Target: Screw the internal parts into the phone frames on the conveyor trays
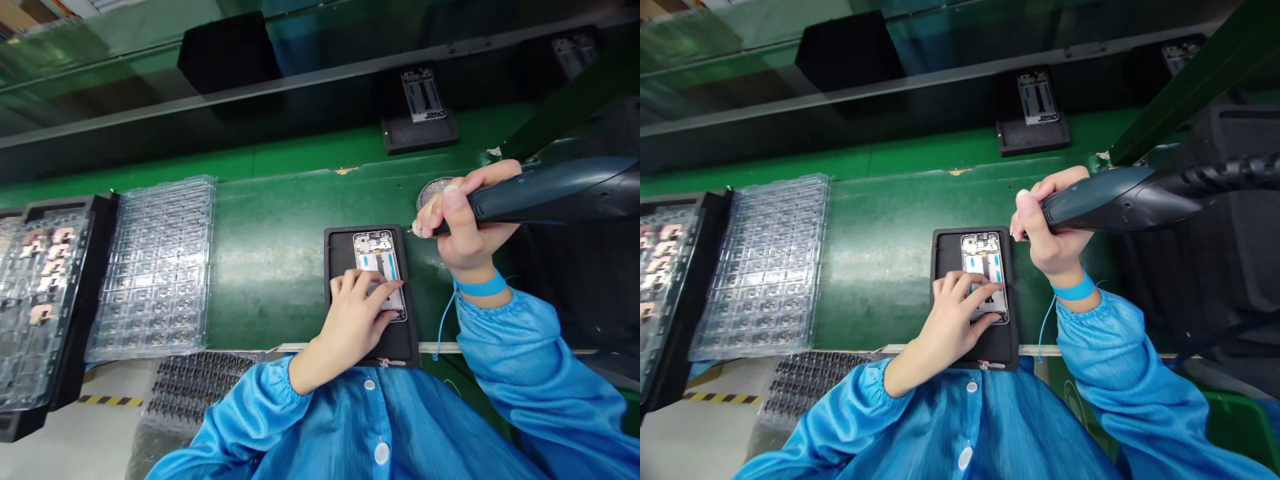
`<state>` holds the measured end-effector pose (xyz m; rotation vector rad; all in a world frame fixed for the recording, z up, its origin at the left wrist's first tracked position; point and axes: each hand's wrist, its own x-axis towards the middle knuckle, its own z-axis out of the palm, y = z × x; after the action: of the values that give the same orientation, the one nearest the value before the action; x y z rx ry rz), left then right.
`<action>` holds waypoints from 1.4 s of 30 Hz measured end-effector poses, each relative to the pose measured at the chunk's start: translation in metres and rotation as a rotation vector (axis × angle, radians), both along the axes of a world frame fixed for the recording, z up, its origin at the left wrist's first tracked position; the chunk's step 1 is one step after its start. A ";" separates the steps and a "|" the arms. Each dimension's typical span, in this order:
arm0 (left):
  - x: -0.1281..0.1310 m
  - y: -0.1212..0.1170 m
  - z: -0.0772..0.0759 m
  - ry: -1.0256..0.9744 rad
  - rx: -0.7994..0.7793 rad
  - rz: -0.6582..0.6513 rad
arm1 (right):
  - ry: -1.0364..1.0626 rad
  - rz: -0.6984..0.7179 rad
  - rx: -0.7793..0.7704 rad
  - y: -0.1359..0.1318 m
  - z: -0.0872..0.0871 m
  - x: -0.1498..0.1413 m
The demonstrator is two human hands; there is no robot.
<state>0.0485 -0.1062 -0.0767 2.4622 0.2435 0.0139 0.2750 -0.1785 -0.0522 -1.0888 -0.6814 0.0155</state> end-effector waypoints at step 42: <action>0.063 0.108 -0.011 -0.025 0.147 -0.078 | -0.054 -0.140 -0.094 -0.018 -0.018 0.058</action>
<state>0.1114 0.0014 -0.0872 2.6141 0.1399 0.0304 0.3330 -0.1968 -0.0698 -1.2287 -0.6569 -0.1035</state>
